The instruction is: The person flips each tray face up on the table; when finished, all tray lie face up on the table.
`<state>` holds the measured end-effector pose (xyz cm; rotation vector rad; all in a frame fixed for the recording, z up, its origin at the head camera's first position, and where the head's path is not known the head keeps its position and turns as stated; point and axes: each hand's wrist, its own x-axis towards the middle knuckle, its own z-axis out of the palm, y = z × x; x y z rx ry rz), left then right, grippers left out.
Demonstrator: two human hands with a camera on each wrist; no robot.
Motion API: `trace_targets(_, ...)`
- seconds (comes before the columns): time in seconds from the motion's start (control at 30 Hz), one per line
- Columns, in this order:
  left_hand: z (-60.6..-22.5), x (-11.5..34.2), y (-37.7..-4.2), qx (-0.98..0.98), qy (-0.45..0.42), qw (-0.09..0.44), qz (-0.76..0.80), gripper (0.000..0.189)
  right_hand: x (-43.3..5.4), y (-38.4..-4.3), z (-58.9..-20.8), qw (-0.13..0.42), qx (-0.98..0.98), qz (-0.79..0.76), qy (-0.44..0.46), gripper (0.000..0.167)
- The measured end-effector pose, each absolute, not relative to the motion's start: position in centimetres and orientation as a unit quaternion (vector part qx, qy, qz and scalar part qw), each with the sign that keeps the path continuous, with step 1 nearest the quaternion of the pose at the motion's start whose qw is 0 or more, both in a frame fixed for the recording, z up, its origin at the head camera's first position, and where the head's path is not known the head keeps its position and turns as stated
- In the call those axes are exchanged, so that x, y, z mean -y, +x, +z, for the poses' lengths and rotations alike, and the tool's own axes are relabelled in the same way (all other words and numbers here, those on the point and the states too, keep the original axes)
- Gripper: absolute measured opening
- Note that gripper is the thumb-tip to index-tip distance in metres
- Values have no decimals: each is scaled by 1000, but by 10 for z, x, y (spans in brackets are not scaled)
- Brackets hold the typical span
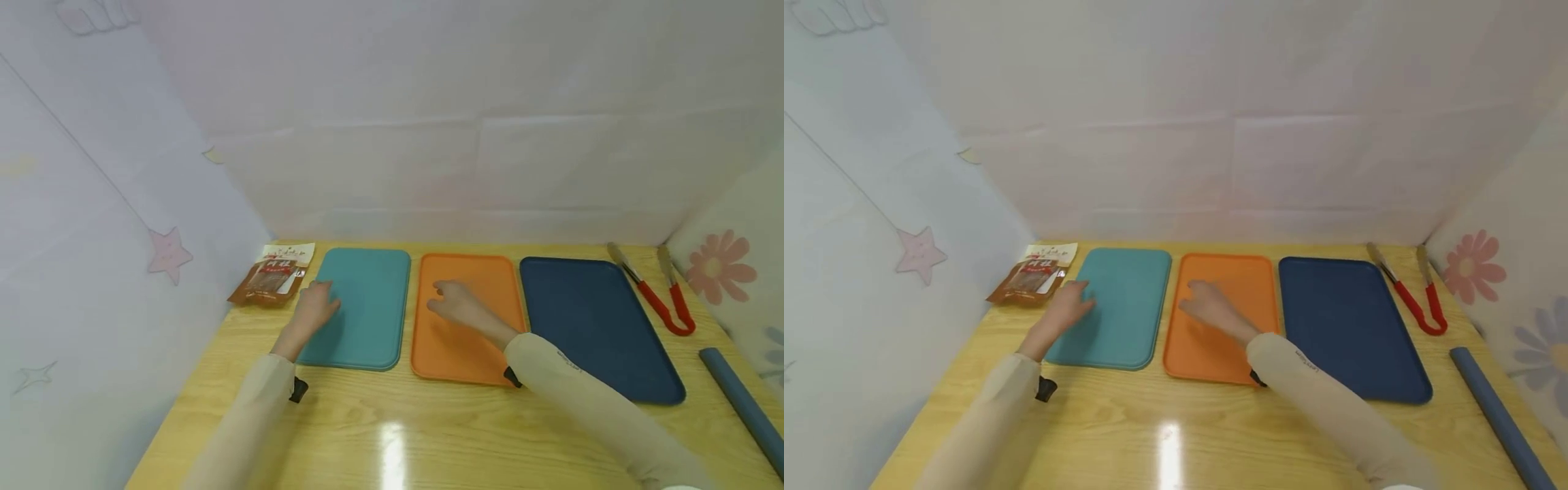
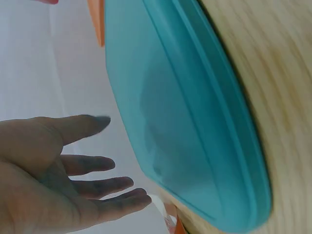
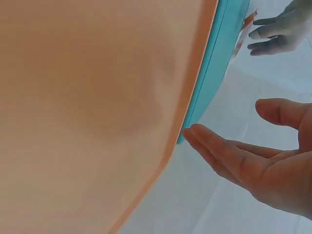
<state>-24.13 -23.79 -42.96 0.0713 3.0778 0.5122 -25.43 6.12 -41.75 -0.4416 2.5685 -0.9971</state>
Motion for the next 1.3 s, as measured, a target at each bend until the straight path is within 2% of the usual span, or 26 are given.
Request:
trace_targets(0.37, -437, 263, -239, -983, -16, 59, 172, 70, -7, -257, -424, 184, -894, -362, -190, 59)
trace_targets(0.63, -441, 270, -244, -983, -23, 75, 168, 65, 18, -262, -434, 206, -892, -368, -162, 61)
trace_targets(0.8, -444, 271, -247, -984, -15, 78, 160, 62, 25, -262, -442, 198, -902, -352, -155, 60)
trace_targets(1.0, -448, 273, -247, -980, -25, 85, 178, 67, 29, -256, -449, 185, -908, -337, -166, 61)
trace_targets(1.07, -450, 274, -247, -981, -20, 82, 172, 68, 30, -254, -451, 177, -910, -332, -174, 56)
trace_targets(1.23, -450, 274, -246, -984, -12, 63, 166, 66, 34, -254, -453, 144, -924, -300, -189, 32)
trace_targets(1.3, -449, 274, -246, -985, -10, 57, 163, 66, 36, -256, -452, 137, -929, -291, -183, 29)
